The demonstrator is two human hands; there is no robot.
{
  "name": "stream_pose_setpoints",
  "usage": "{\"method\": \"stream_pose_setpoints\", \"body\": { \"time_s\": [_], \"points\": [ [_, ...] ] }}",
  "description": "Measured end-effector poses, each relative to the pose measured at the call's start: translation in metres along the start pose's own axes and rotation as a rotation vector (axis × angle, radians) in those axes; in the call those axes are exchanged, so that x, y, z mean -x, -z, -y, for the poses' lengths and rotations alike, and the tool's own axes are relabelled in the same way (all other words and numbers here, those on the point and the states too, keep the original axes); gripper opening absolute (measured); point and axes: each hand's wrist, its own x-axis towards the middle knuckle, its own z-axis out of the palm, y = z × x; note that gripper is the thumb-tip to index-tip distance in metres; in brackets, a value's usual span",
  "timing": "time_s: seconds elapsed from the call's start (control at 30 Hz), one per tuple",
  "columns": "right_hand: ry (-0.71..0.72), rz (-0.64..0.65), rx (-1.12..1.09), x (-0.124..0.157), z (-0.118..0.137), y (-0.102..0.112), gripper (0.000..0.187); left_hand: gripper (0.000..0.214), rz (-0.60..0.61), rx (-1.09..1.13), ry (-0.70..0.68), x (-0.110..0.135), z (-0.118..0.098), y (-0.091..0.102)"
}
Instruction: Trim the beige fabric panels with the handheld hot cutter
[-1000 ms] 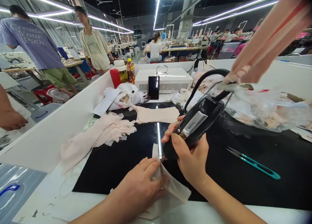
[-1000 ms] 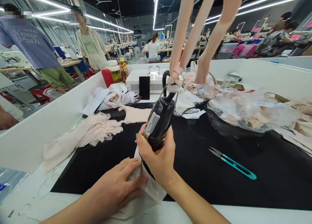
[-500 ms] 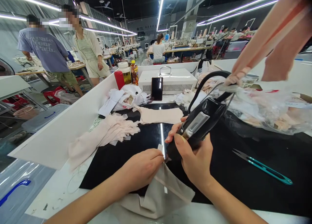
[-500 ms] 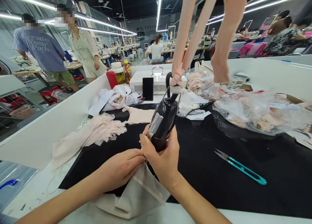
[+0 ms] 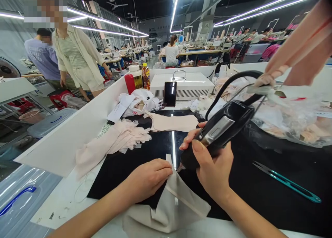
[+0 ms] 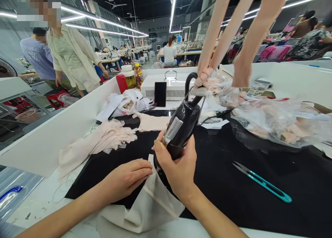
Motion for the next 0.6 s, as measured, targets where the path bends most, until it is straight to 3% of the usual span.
{"method": "stream_pose_setpoints", "body": {
  "time_s": [0.6],
  "points": [
    [-0.018,0.014,-0.014,-0.005,-0.011,-0.002,0.036,0.027,0.004,0.012,0.032,-0.002,-0.004,-0.001]
  ]
}}
